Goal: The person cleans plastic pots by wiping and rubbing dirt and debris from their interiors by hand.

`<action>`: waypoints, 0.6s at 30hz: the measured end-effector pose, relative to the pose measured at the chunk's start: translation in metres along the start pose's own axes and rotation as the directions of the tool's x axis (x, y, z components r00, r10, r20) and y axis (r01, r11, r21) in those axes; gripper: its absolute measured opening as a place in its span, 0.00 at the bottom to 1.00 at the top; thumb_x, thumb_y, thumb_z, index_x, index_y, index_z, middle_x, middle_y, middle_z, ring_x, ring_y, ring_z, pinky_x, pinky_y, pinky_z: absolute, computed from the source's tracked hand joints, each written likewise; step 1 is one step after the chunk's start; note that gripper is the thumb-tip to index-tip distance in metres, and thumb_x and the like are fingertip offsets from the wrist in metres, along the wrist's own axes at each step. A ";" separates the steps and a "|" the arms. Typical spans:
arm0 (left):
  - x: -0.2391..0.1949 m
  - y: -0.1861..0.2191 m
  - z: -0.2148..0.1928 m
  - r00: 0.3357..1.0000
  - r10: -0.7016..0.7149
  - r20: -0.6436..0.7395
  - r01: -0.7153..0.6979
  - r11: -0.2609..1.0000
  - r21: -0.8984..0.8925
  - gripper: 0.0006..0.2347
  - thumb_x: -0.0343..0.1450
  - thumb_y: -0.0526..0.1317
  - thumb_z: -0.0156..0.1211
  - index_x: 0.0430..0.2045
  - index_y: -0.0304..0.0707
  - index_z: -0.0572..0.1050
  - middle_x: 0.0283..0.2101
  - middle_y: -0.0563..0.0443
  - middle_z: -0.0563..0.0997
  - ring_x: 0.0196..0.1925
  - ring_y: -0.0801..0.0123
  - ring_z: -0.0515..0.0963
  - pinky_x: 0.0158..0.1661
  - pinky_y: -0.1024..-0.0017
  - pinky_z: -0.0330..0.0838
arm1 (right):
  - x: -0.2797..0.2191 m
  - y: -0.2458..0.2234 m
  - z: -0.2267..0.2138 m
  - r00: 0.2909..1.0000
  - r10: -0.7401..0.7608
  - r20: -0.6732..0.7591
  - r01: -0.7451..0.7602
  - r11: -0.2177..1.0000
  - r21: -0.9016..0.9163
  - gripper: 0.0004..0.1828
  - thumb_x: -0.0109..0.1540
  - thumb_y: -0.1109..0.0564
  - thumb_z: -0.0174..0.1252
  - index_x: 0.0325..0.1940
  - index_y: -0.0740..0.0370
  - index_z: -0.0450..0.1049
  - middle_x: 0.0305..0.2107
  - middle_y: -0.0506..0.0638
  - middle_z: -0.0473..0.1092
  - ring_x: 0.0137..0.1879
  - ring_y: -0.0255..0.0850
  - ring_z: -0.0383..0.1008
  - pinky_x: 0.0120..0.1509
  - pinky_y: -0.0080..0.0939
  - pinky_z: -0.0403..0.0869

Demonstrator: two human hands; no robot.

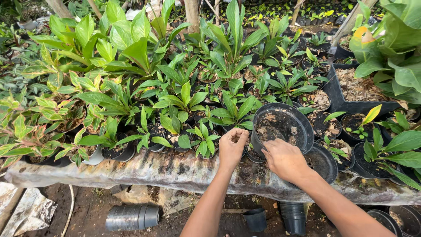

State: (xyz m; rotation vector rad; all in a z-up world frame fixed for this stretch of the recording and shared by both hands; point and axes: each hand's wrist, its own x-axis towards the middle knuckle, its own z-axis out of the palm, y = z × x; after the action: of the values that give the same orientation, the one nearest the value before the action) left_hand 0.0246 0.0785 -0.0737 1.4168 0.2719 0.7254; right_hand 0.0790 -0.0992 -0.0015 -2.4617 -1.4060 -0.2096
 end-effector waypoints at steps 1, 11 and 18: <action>0.000 0.007 0.000 1.000 0.004 0.024 -0.005 0.999 0.040 0.08 0.73 0.38 0.63 0.30 0.29 0.80 0.26 0.59 0.80 0.27 0.83 0.75 0.32 0.80 0.71 | -0.002 -0.001 -0.001 1.000 0.005 -0.004 -0.005 1.000 -0.003 0.14 0.61 0.53 0.55 0.46 0.62 0.75 0.38 0.52 0.76 0.47 0.50 0.75 0.48 0.51 0.76; -0.004 0.045 0.015 0.976 0.156 0.149 -0.196 0.931 0.308 0.08 0.73 0.36 0.63 0.29 0.27 0.78 0.24 0.49 0.81 0.26 0.78 0.75 0.32 0.75 0.71 | -0.024 -0.003 -0.009 0.993 0.119 0.007 -0.119 0.992 0.030 0.13 0.62 0.52 0.56 0.45 0.61 0.76 0.36 0.53 0.76 0.46 0.51 0.75 0.47 0.52 0.76; -0.009 0.059 0.020 0.962 0.196 0.189 -0.243 0.932 0.270 0.07 0.71 0.36 0.63 0.31 0.28 0.80 0.27 0.48 0.83 0.28 0.74 0.79 0.33 0.73 0.73 | -0.034 -0.001 -0.013 0.997 0.032 -0.075 -0.031 0.999 0.013 0.13 0.59 0.55 0.56 0.44 0.65 0.76 0.36 0.53 0.76 0.45 0.51 0.76 0.45 0.50 0.77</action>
State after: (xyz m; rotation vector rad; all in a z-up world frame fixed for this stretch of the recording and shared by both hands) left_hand 0.0123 0.0563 -0.0162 1.7986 0.0964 0.7718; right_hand 0.0611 -0.1308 0.0015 -2.4382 -1.3335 -0.2827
